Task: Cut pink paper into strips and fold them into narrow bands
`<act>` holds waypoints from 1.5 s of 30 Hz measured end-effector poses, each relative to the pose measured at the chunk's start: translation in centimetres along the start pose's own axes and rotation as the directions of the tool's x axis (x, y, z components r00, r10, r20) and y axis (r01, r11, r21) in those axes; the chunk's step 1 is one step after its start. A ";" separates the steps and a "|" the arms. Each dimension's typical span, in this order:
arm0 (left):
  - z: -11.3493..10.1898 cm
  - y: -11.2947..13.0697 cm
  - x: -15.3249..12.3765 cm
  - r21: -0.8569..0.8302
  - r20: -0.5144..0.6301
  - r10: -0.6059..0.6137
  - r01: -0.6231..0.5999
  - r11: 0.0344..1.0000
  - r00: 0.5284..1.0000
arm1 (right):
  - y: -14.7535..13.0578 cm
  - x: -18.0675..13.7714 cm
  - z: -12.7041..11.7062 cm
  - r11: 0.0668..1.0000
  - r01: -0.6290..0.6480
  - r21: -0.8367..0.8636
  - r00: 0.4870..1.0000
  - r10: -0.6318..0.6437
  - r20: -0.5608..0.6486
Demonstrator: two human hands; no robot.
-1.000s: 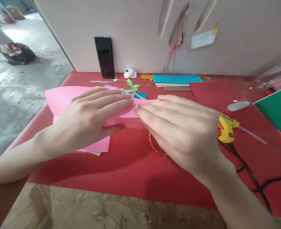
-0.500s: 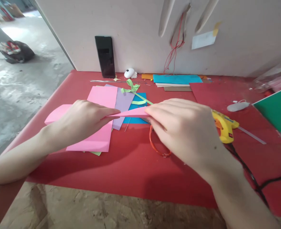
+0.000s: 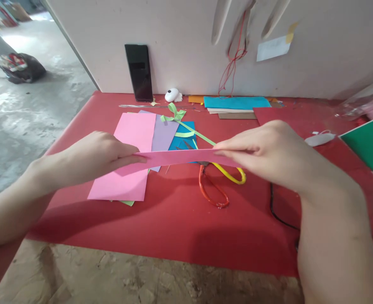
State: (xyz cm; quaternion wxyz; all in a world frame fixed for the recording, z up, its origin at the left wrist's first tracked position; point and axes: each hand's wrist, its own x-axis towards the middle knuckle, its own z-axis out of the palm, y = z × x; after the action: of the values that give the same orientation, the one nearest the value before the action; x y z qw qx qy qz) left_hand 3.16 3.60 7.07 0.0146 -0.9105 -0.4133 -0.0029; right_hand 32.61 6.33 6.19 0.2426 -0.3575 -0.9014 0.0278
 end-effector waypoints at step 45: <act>0.3 -3.4 -0.6 -0.462 0.087 -0.027 0.064 0.884 0.996 | 4.0 -0.3 0.4 0.983 -0.120 0.142 0.993 0.119 0.014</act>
State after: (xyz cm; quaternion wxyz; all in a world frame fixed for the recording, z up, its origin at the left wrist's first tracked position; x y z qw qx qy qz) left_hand 0.20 5.44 6.85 -0.2200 -0.8769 -0.4222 -0.0666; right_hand 35.11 9.14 4.80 0.2631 -0.3927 -0.8746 0.1077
